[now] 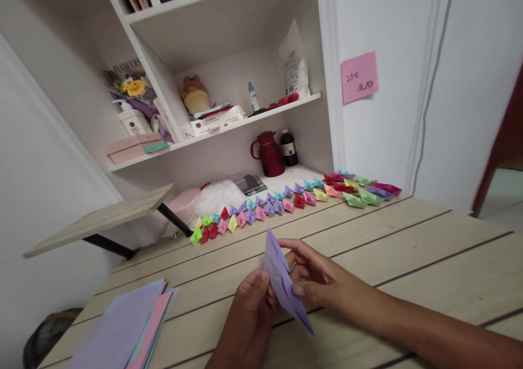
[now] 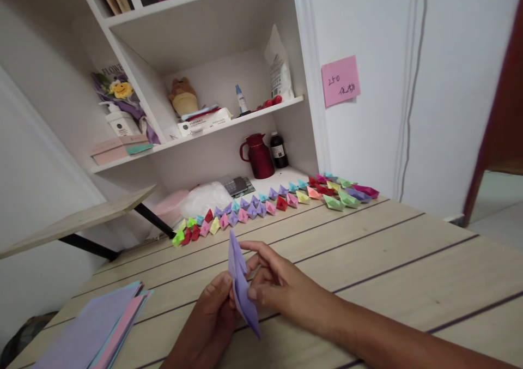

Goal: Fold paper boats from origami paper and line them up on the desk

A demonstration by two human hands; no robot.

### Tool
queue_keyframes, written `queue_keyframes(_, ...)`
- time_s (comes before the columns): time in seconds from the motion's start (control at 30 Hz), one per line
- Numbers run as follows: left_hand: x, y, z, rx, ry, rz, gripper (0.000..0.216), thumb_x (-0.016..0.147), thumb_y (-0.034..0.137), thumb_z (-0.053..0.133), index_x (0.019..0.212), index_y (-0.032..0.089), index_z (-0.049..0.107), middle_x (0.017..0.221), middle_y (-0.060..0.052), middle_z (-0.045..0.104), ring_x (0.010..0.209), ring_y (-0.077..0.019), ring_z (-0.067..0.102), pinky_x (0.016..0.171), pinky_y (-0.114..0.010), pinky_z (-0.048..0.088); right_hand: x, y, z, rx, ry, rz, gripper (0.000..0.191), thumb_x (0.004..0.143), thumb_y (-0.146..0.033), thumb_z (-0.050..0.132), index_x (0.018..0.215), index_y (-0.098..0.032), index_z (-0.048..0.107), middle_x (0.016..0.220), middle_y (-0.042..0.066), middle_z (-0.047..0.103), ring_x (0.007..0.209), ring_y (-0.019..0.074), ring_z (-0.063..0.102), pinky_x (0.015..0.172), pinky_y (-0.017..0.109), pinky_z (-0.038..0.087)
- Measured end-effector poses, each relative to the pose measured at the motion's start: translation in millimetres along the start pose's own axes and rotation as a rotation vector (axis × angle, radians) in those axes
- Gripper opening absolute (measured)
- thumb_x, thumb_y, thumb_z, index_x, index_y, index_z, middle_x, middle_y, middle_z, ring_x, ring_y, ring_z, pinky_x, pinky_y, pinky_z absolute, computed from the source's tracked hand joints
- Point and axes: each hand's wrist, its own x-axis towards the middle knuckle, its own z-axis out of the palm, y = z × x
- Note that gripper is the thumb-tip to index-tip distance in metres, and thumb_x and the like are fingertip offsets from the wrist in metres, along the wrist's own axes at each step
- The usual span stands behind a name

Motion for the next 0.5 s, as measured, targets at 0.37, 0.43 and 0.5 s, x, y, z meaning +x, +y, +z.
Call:
queue_keyframes(0.37, 7.9, -8.2, -12.7, 0.318, 0.118, 0.146, 0.028, 0.081, 0.037, 0.065, 0.065, 0.015, 0.058, 0.061, 0.002, 0.050, 0.064, -0.0110, 0.043, 0.065, -0.023, 0.035, 7.3, 7.1, -2.0, -0.181, 0.233, 0.039, 0.063, 0.068, -0.011, 0.058, 0.128, -0.023, 0.041, 0.095, 0.001, 0.054, 0.069, 0.0112, 0.050, 0.060, 0.024, 0.040)
queue_keyframes(0.43, 9.6, -9.4, -15.5, 0.377, 0.129, 0.147, 0.029, 0.080, 0.039, 0.065, 0.065, 0.015, 0.059, 0.060, 0.002, 0.050, 0.062, -0.0106, 0.042, 0.063, -0.023, 0.034, 7.9, 8.3, -2.2, -0.191, 0.233, 0.051, 0.064, 0.065, -0.010, 0.059, 0.125, -0.023, 0.041, 0.092, -0.001, 0.054, 0.069, 0.0114, 0.051, 0.059, 0.023, 0.040)
queue_keyframes(0.5, 10.7, -9.8, -16.6, 0.436, 0.139, 0.144, 0.030, 0.078, 0.041, 0.066, 0.065, 0.014, 0.061, 0.059, 0.002, 0.051, 0.059, -0.0100, 0.041, 0.061, -0.022, 0.033, 7.8, 7.8, -2.1, -0.191, 0.230, 0.063, 0.065, 0.062, -0.011, 0.063, 0.122, -0.024, 0.041, 0.087, -0.002, 0.055, 0.070, 0.0125, 0.051, 0.059, 0.023, 0.040)
